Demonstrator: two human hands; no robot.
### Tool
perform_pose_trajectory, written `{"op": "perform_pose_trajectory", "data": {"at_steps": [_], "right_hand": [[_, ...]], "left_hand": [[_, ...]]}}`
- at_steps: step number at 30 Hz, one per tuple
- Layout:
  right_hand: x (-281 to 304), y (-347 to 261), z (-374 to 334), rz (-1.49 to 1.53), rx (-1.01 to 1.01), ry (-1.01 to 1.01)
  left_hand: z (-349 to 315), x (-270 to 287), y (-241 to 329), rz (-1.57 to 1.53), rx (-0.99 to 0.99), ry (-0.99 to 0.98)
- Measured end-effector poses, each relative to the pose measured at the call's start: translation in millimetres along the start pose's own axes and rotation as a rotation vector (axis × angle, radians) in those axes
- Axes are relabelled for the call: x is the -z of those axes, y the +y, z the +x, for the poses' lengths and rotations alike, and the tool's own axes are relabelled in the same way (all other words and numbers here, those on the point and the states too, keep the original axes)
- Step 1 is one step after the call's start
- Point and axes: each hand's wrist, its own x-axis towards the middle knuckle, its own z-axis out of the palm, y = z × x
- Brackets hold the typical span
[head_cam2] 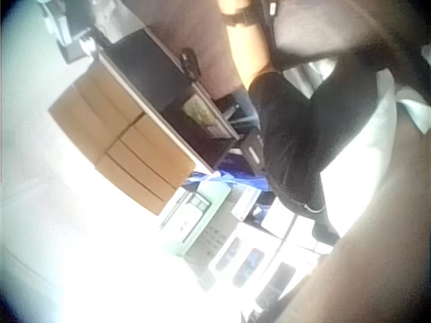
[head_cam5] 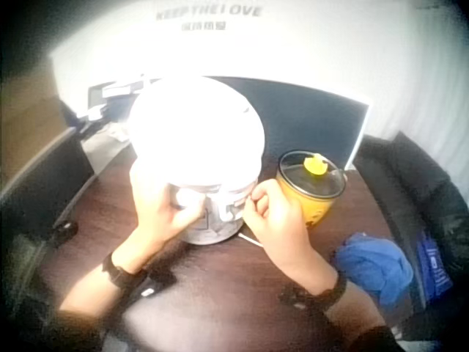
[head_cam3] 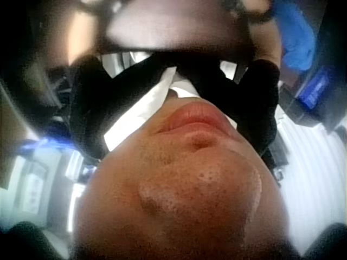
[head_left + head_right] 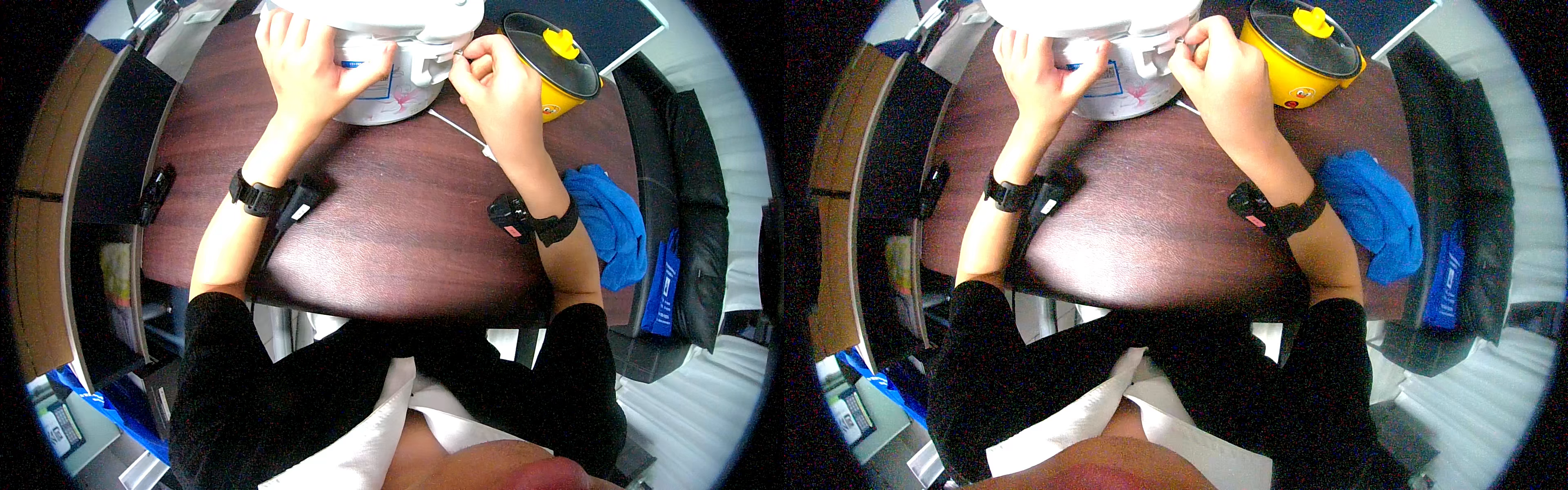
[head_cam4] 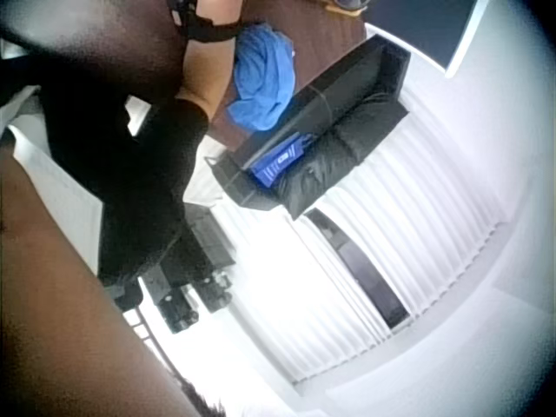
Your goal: The person assembles a white rice cooker by inserting a metal rod into the lid, securing it with a screwdriver, and attaching the lid to the cooker body. The person then removes the inner steaming tray and places it on the table.
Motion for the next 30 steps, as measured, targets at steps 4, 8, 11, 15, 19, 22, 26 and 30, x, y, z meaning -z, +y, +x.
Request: {"op": "perform_pose_trajectory", "data": {"at_steps": [4,8,11,15,19,22,26,30], "right_hand": [[-2.5,-1.7,-0.2,-0.017,-0.008,-0.004],[-1.6,-1.4,0.1,-0.026,-0.006,-0.008],[-2.0,-0.5,0.3,-0.045,0.008,0.001],[-2.3,1.5,-3.1,-0.041,-0.103,-0.043],[-2.1,1.4,-3.6,0.004,-0.134,-0.04],[-1.5,0.1,-4.4,0.029,-0.162,-0.062],[-3.4,-1.1,-2.8,0.121,-0.202,-0.06],[-0.3,0.5,-2.1,0.457,-0.418,-0.131]], "left_hand": [[-1.3,-0.6,-0.7,0.002,0.002,-0.001],[-2.0,-0.6,-0.1,0.007,0.001,0.006],[-3.0,-2.2,-0.9,0.015,-0.004,0.012],[-0.1,2.3,2.7,0.027,0.013,-0.031],[0.6,3.5,3.5,0.039,0.023,-0.039],[-2.8,-1.8,-1.2,0.032,-0.01,0.006],[-3.2,-1.0,-0.3,0.033,-0.001,-0.008],[-0.1,2.3,4.5,0.045,0.022,-0.038]]}}
